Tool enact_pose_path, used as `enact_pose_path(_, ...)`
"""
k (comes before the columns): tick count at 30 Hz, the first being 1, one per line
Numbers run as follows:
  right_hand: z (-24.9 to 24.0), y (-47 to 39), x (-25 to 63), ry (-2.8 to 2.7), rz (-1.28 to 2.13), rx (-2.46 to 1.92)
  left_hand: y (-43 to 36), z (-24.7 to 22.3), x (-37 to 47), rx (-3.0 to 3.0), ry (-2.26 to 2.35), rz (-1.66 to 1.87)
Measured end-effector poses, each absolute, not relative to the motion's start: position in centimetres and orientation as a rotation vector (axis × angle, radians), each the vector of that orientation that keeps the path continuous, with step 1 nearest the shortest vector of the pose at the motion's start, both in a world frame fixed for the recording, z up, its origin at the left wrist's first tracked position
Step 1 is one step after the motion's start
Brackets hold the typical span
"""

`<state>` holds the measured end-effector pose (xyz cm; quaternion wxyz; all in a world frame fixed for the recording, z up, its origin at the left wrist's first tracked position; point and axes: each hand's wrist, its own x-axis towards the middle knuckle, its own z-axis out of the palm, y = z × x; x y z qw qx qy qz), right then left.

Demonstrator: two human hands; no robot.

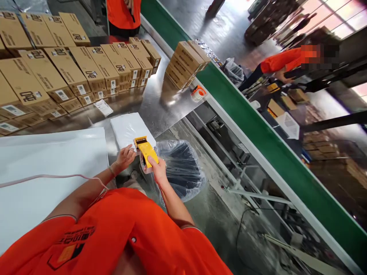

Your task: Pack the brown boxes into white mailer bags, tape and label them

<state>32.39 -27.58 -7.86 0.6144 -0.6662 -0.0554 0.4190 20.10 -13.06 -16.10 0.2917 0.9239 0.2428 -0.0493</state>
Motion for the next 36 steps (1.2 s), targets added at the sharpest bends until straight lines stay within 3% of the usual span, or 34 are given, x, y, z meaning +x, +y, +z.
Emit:
enact_pose_path(11, -6.4, -30.1, 31.1, -0.324, 0.780, -1.583, -6.9, -7.7, 23.9, 2.690, 0.973, 0.115)
enact_pose_path(18, -6.2, -22.4, 36.5, -0.338, 0.848, -1.447, 2.2, -3.3, 27.6, 2.595, 0.850, 0.102)
enact_pose_path(24, -5.4, -16.5, 39.9, -0.423, 0.898, -1.370, 4.9, -2.5, 30.2, 2.822, 0.781, -0.089)
enact_pose_path(36, -13.8, -26.8, 36.9, -0.267, 0.928, -1.586, 8.9, -2.7, 30.3, 2.702, 0.930, -0.276)
